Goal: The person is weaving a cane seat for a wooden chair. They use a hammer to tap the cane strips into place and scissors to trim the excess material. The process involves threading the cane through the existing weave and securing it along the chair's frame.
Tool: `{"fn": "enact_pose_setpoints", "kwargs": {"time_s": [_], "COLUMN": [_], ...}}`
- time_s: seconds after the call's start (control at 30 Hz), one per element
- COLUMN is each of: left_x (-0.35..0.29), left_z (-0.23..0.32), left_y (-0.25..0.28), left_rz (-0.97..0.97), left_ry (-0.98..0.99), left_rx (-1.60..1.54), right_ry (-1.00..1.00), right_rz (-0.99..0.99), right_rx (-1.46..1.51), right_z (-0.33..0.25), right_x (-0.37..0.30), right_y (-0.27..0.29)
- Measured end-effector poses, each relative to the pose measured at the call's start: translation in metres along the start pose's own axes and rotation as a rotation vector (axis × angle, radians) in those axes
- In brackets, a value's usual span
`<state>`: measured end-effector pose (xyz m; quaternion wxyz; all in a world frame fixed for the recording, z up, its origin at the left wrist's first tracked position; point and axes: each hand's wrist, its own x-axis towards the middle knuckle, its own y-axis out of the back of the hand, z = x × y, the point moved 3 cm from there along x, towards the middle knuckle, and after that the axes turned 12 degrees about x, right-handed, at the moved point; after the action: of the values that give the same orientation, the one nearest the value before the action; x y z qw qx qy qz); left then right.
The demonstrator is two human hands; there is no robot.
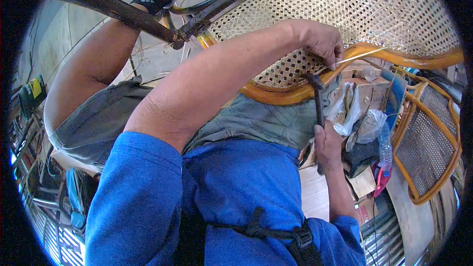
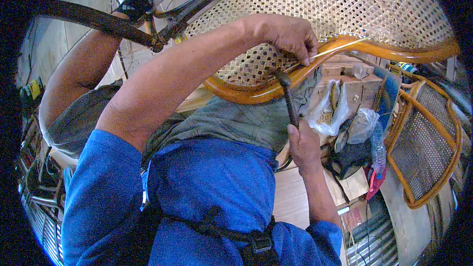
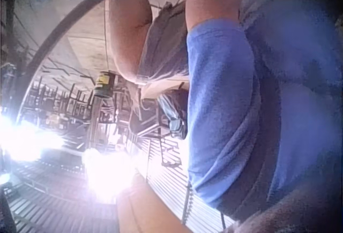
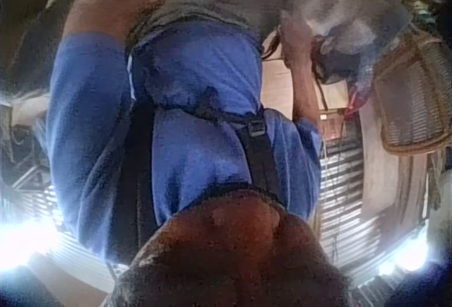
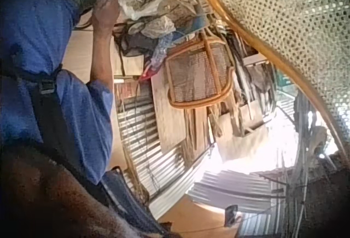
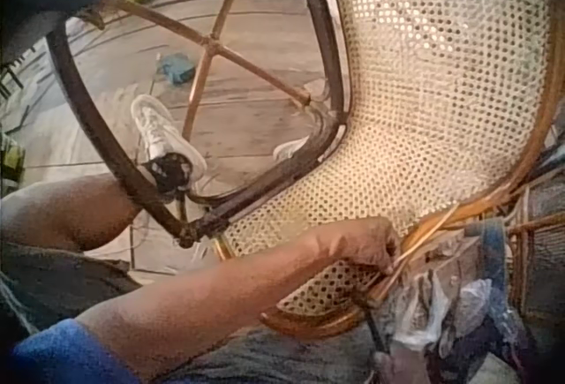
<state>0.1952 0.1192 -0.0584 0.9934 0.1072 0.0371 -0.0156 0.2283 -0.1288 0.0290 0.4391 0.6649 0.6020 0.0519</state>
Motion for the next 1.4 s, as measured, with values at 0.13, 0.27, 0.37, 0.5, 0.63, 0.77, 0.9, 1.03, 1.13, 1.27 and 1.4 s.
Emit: {"fn": "enact_pose_setpoints", "kwargs": {"time_s": [0.13, 0.27, 0.37, 0.5, 0.63, 0.77, 0.9, 1.03, 1.13, 1.27, 1.4], "left_x": [-0.002, -0.006, -0.008, -0.004, -0.004, -0.046, -0.123, -0.165, -0.167, -0.168, -0.167], "left_z": [0.003, 0.001, 0.006, 0.005, -0.001, 0.002, 0.018, 0.046, 0.042, 0.037, 0.037], "left_y": [0.001, 0.000, 0.002, 0.001, -0.001, 0.012, -0.017, -0.062, -0.071, -0.071, -0.068], "left_rz": [0.012, -0.016, -0.031, -0.017, 0.052, 0.393, 0.729, 0.494, 0.485, 0.473, 0.452], "left_ry": [-0.036, 0.020, 0.034, 0.004, -0.072, 0.142, 0.490, 0.677, 0.683, 0.649, 0.653], "left_rx": [0.013, -0.024, -0.021, 0.002, 0.021, -0.064, 0.015, 0.093, 0.124, 0.082, 0.087], "right_ry": [-0.149, -0.141, -0.086, -0.123, -0.114, -0.186, -0.196, -0.172, -0.127, 0.070, -0.229], "right_rz": [-0.007, -0.065, -0.084, -0.185, -0.139, -0.025, -0.048, -0.135, -0.154, -0.098, -0.242], "right_rx": [0.021, -0.026, -0.062, -0.297, -0.277, -0.006, -0.019, -0.121, -0.106, -0.018, -0.225], "right_z": [-0.002, -0.052, -0.084, -0.074, -0.078, -0.083, -0.088, -0.094, -0.103, -0.093, -0.045], "right_x": [-0.006, -0.005, 0.003, 0.015, 0.018, 0.009, 0.008, 0.017, 0.018, 0.006, 0.013], "right_y": [0.005, 0.028, 0.045, 0.047, 0.051, 0.052, 0.056, 0.057, 0.055, 0.052, 0.033]}}
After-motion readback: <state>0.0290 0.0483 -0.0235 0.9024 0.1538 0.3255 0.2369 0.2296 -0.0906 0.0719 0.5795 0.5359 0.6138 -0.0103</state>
